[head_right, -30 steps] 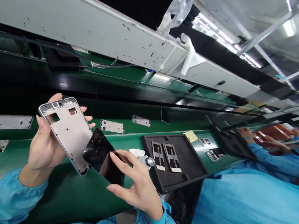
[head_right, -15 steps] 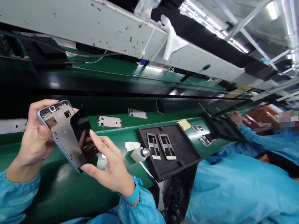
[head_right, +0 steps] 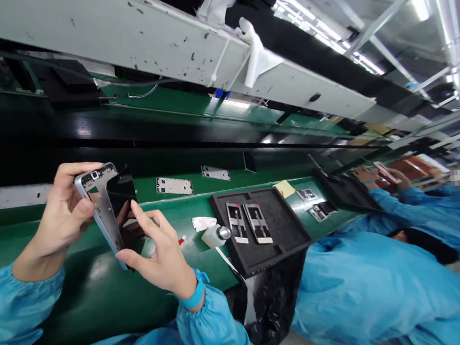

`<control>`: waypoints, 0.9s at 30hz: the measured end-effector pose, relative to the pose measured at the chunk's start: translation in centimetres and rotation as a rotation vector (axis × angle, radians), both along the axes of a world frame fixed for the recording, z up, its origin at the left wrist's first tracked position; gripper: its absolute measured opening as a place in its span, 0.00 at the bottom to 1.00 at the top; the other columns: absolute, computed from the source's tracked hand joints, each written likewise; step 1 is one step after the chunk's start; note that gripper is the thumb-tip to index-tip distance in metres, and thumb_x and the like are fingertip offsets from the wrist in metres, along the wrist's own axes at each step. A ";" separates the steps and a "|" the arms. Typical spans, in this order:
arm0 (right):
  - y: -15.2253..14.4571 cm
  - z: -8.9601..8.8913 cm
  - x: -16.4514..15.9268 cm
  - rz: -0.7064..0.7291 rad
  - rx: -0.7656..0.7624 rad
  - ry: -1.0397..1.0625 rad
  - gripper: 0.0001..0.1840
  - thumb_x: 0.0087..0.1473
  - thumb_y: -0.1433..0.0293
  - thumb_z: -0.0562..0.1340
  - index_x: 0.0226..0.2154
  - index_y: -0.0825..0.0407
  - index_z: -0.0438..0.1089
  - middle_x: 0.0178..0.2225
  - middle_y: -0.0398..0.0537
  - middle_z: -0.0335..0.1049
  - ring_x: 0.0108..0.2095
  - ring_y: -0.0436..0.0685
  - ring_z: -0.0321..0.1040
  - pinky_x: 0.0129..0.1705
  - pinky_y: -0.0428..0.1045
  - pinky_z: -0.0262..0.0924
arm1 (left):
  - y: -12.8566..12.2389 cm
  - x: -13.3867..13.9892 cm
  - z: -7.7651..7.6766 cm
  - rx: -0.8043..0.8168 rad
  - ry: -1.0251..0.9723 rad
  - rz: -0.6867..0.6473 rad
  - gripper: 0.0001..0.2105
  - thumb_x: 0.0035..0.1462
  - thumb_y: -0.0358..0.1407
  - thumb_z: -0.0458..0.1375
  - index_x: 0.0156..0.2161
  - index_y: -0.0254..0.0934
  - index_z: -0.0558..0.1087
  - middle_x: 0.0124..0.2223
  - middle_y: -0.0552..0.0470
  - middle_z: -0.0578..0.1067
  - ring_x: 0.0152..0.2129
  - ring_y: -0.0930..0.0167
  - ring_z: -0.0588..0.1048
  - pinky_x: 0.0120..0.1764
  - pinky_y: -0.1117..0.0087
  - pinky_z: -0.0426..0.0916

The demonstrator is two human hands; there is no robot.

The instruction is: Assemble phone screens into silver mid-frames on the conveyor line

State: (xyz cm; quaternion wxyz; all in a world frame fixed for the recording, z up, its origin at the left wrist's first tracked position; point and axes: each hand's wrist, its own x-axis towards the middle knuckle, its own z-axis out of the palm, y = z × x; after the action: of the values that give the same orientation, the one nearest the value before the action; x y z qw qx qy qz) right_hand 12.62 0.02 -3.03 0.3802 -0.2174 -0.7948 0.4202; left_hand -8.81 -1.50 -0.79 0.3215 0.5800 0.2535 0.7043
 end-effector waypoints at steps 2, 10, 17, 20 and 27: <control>-0.2 -0.6 -0.8 -0.020 -0.044 0.057 0.43 0.64 0.48 0.66 0.74 0.41 0.55 0.52 0.54 0.69 0.45 0.58 0.75 0.48 0.55 0.77 | 0.0 0.2 0.1 -0.010 0.011 0.051 0.18 0.65 0.38 0.68 0.58 0.42 0.74 0.47 0.47 0.79 0.31 0.71 0.81 0.23 0.80 0.73; 0.5 -2.1 -1.9 -0.045 -0.074 0.113 0.41 0.64 0.46 0.65 0.73 0.40 0.58 0.52 0.54 0.67 0.43 0.57 0.75 0.51 0.57 0.76 | 0.2 0.0 0.3 -0.195 0.027 0.211 0.24 0.56 0.48 0.73 0.52 0.38 0.76 0.52 0.40 0.76 0.49 0.59 0.78 0.29 0.76 0.76; 1.8 -4.2 -3.1 -0.102 0.095 0.007 0.38 0.58 0.49 0.72 0.66 0.45 0.71 0.54 0.55 0.65 0.50 0.62 0.73 0.56 0.60 0.73 | 0.2 2.1 -0.4 -0.351 -0.158 0.027 0.26 0.64 0.48 0.67 0.60 0.41 0.69 0.56 0.41 0.78 0.45 0.61 0.83 0.46 0.60 0.82; 1.5 -4.8 -3.1 -0.141 0.127 -0.097 0.38 0.63 0.48 0.67 0.69 0.45 0.66 0.62 0.60 0.59 0.53 0.63 0.70 0.58 0.62 0.71 | 0.6 3.4 -0.6 -0.436 -0.356 0.037 0.27 0.67 0.57 0.60 0.62 0.41 0.68 0.55 0.42 0.80 0.44 0.62 0.84 0.46 0.60 0.82; 1.9 -0.3 -1.8 -0.211 -0.344 0.112 0.47 0.67 0.35 0.44 0.51 0.56 0.78 0.28 0.50 0.72 0.25 0.55 0.69 0.26 0.49 0.67 | -0.5 5.2 0.2 -0.556 -0.263 -0.227 0.30 0.64 0.65 0.56 0.44 0.37 0.80 0.36 0.45 0.84 0.27 0.59 0.83 0.32 0.60 0.81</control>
State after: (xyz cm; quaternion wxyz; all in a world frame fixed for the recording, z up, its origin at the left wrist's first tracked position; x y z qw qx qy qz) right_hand 10.80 1.92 -3.29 0.4229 -0.3374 -0.6617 0.5191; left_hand -3.62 -2.01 -0.58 0.5738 0.3987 0.3263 0.6366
